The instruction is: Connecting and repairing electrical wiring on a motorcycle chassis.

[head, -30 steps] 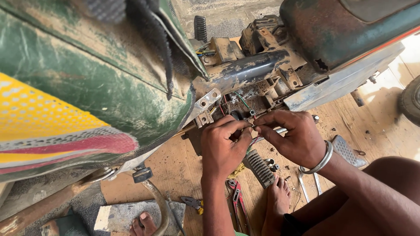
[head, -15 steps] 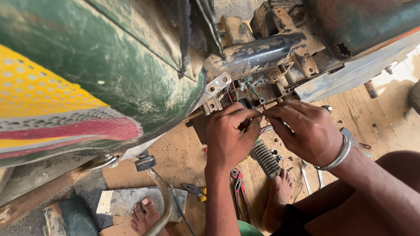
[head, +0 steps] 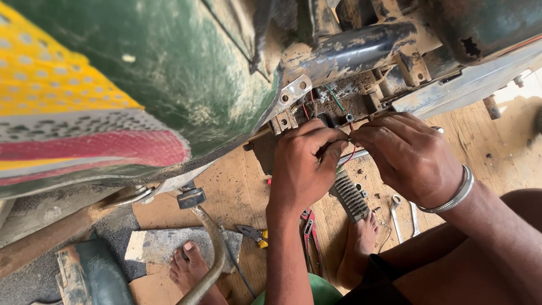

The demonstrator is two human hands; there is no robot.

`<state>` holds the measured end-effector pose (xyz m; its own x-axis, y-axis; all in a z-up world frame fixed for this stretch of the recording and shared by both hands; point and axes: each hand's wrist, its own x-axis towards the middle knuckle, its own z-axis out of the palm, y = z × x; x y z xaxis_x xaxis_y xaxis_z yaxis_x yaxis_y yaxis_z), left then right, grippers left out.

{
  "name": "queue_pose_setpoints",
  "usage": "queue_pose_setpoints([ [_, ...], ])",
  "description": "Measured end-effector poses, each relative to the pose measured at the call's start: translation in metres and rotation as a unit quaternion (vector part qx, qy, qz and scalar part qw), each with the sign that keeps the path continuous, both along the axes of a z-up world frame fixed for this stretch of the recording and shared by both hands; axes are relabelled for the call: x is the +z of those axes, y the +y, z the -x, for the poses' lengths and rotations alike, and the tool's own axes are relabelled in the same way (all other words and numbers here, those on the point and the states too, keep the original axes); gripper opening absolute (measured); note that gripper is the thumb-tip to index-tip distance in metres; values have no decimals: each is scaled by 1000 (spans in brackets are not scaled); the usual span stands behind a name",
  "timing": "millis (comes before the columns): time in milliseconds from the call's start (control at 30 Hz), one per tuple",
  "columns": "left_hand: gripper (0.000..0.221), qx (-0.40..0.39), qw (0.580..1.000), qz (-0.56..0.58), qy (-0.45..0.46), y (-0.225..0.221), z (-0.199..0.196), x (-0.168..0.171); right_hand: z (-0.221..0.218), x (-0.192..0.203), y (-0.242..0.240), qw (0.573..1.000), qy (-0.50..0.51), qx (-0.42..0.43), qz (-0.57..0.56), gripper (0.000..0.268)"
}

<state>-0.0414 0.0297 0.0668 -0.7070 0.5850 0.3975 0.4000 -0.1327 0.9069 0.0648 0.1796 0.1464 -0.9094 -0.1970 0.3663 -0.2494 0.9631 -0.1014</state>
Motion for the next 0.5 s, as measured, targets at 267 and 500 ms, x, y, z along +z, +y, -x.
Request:
queue_pose_setpoints([
  [267, 3, 7, 1000, -3, -11, 1, -2, -3, 0, 2, -3, 999, -4, 3, -36, 36],
  [500, 4, 8, 1000, -7, -11, 2, -2, -3, 0, 4, -6, 999, -11, -3, -51, 41],
])
